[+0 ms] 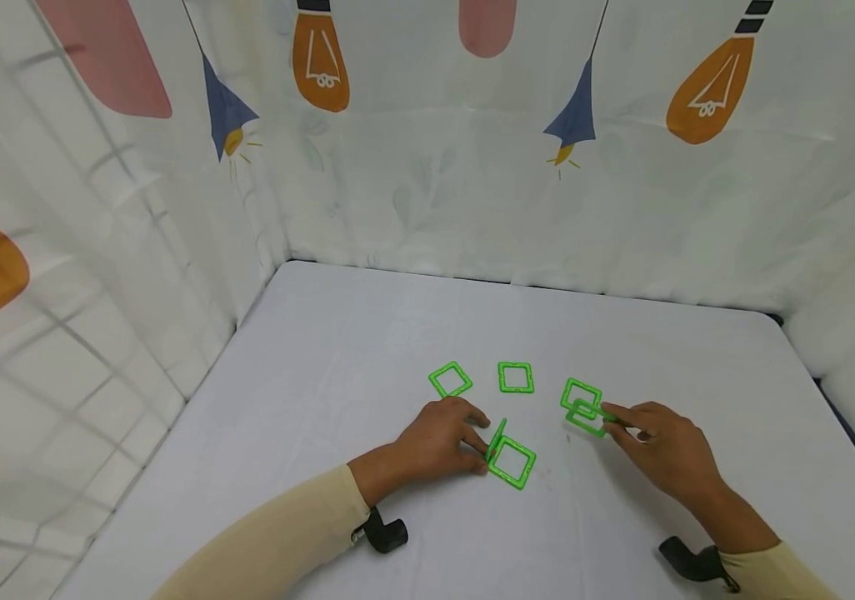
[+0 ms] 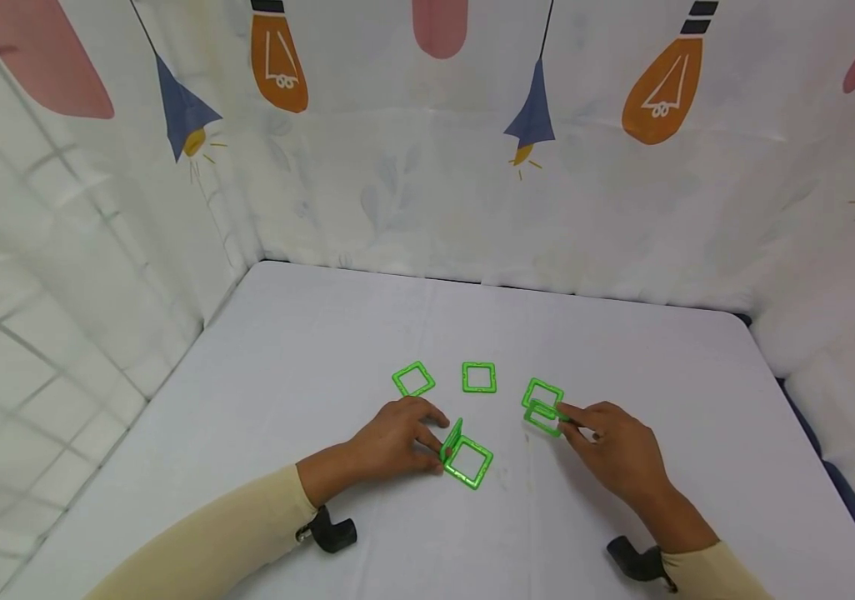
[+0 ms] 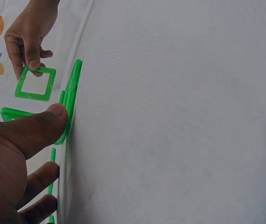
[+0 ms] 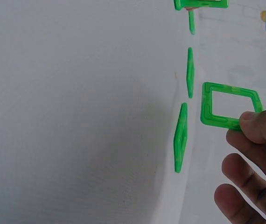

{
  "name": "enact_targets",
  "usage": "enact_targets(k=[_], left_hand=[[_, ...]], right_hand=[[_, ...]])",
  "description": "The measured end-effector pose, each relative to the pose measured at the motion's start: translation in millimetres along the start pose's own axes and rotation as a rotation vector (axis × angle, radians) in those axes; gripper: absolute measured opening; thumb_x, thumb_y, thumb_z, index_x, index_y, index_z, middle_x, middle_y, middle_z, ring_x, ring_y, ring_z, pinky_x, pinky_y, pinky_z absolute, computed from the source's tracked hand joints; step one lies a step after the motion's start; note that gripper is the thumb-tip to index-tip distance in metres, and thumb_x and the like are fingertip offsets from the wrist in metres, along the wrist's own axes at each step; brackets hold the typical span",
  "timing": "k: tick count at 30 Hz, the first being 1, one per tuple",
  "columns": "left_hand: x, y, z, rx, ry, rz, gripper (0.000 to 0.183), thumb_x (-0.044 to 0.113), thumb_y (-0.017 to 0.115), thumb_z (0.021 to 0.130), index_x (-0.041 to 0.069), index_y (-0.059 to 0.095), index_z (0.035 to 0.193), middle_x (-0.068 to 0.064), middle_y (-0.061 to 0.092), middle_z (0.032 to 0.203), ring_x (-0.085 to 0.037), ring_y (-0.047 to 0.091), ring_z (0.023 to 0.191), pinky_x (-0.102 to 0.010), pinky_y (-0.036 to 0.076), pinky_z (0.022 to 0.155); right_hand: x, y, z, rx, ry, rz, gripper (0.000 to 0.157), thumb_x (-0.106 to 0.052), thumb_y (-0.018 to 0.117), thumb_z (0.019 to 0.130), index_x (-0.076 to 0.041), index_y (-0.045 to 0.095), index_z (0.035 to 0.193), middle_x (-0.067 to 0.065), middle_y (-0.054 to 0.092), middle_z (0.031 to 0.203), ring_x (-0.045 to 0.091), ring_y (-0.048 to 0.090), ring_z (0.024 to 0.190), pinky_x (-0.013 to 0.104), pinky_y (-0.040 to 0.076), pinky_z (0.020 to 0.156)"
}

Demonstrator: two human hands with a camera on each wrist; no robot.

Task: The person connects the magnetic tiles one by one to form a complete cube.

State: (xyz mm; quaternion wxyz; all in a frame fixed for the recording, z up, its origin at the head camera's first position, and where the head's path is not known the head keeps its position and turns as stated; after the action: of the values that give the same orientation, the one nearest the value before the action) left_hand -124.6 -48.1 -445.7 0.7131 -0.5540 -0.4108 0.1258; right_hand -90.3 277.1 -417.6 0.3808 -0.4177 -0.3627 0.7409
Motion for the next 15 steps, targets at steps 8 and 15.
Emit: enact_targets(k=[8, 15], left_hand=[[-0.3, 0.6, -0.2, 0.007, 0.009, -0.008, 0.020, 0.036, 0.085, 0.085, 0.026, 0.084, 0.102, 0.007, 0.064, 0.128, -0.016, 0.051, 0.127, -0.040, 0.040, 0.109], [-0.4, -0.7, 0.2, 0.007, 0.015, 0.004, 0.021, 0.036, 0.085, 0.085, 0.026, 0.084, 0.102, 0.007, 0.065, 0.128, -0.016, 0.052, 0.127, -0.039, 0.041, 0.108]], right_hand=[[-6.8, 5.4, 3.9, 0.023, -0.044, 0.007, 0.037, -0.009, 0.090, 0.076, -0.013, 0.082, 0.111, -0.002, 0.071, 0.089, 0.017, 0.067, 0.067, 0.025, 0.050, 0.053], [-13.6, 9.6, 6.4, 0.043, -0.084, 0.031, 0.038, -0.007, 0.090, 0.075, -0.014, 0.082, 0.111, -0.004, 0.070, 0.088, 0.016, 0.067, 0.066, 0.025, 0.051, 0.052]])
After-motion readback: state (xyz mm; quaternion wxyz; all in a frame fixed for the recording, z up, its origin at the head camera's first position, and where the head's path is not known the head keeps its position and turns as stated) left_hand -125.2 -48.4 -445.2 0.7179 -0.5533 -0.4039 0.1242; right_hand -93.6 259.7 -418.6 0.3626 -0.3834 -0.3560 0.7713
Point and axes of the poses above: each hand's wrist, its own z-axis towards the middle knuckle, its own y-axis out of the palm, x = y × z, the point moved 2 cm from there along z, towards the middle knuckle
